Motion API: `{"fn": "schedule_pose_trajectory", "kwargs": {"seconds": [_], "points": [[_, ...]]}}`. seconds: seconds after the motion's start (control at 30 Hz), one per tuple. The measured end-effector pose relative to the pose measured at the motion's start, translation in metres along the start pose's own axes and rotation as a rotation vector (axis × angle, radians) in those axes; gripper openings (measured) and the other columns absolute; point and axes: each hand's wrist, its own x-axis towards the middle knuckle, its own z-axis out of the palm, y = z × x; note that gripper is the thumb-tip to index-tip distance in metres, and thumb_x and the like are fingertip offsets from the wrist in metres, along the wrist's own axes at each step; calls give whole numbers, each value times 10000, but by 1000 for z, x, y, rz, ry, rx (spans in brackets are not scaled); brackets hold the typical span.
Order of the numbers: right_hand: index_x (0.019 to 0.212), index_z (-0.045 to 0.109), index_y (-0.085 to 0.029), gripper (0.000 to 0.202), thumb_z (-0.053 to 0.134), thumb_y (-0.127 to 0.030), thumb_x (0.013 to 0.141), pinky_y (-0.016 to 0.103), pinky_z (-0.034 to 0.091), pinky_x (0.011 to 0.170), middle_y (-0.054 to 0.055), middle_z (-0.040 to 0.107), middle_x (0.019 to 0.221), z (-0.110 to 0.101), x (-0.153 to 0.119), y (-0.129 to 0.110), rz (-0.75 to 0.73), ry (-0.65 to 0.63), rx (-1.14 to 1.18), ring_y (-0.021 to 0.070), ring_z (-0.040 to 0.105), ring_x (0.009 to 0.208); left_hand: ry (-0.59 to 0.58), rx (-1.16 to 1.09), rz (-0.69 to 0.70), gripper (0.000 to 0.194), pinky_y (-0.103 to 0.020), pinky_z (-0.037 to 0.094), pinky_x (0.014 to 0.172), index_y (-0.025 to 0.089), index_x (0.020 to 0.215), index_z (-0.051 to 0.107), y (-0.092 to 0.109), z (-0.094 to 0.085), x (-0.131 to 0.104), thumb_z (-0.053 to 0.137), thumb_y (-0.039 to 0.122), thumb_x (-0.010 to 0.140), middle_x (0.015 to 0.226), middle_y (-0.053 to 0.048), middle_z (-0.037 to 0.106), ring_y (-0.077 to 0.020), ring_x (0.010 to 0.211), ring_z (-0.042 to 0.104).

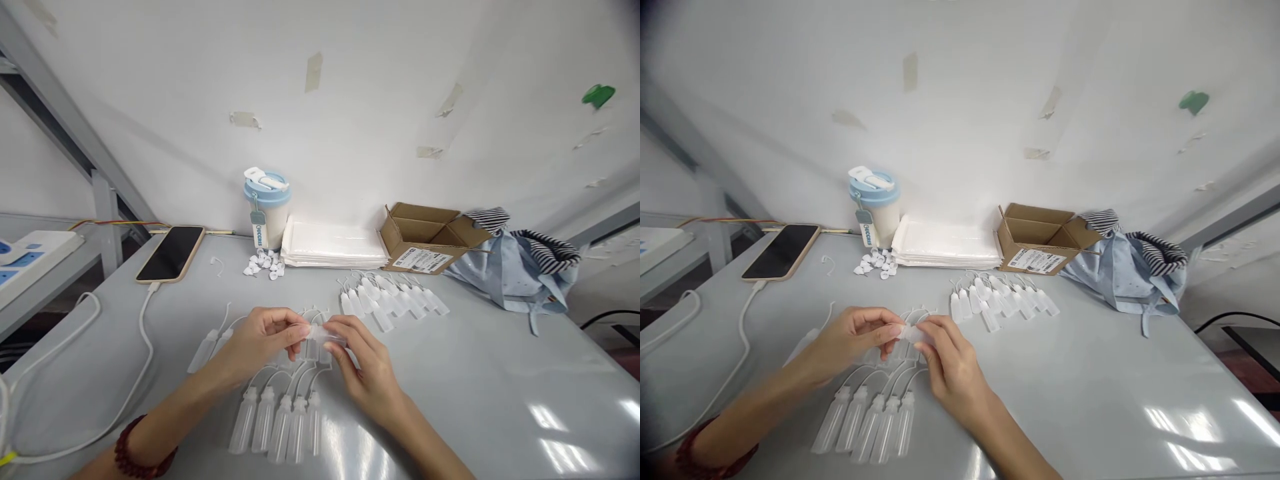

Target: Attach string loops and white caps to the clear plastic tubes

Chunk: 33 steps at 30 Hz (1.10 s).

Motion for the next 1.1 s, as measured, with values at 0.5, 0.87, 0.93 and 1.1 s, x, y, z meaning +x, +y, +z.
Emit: {"fn": "schedule_pose_trajectory", "kwargs": {"seconds": [0.5, 0.87, 0.93, 1.1], "points": [[920, 638, -133, 331, 581, -442, 817, 198, 338, 384, 13, 621, 664, -1, 9, -4, 817, -199, 772, 49, 392, 392, 18, 279, 228, 155, -216, 428, 578, 220, 877, 709, 6, 5, -6, 563, 261, 846, 841, -9, 605, -123, 680, 551], [1136, 562, -180, 246, 438, -161, 924, 288, 512, 629, 77, 659, 854, 7, -3, 0, 96, -87, 37, 167, 610, 721, -18, 341, 83, 377, -229, 397, 532, 192, 628, 491, 0, 9, -5, 381, 392, 927, 541, 41, 530, -120, 514, 503], [1193, 520, -185, 296, 416, -115, 925, 312, 532, 695, 112, 650, 955, 7, -4, 2, -30, -96, -5, 190, 621, 843, -41, 303, 17, 392, -224, 362, 479, 192, 598, 479, -1, 8, -5, 399, 405, 917, 470, 51, 490, -113, 453, 458], [1156, 552, -166, 273, 422, -124, 920, 303, 523, 681, 106, 657, 928, 4, -2, 0, 15, -106, 27, 183, 620, 801, -58, 258, -24, 372, -220, 368, 476, 181, 594, 521, 2, 8, -4, 444, 387, 894, 473, 51, 491, -109, 447, 464]]}}
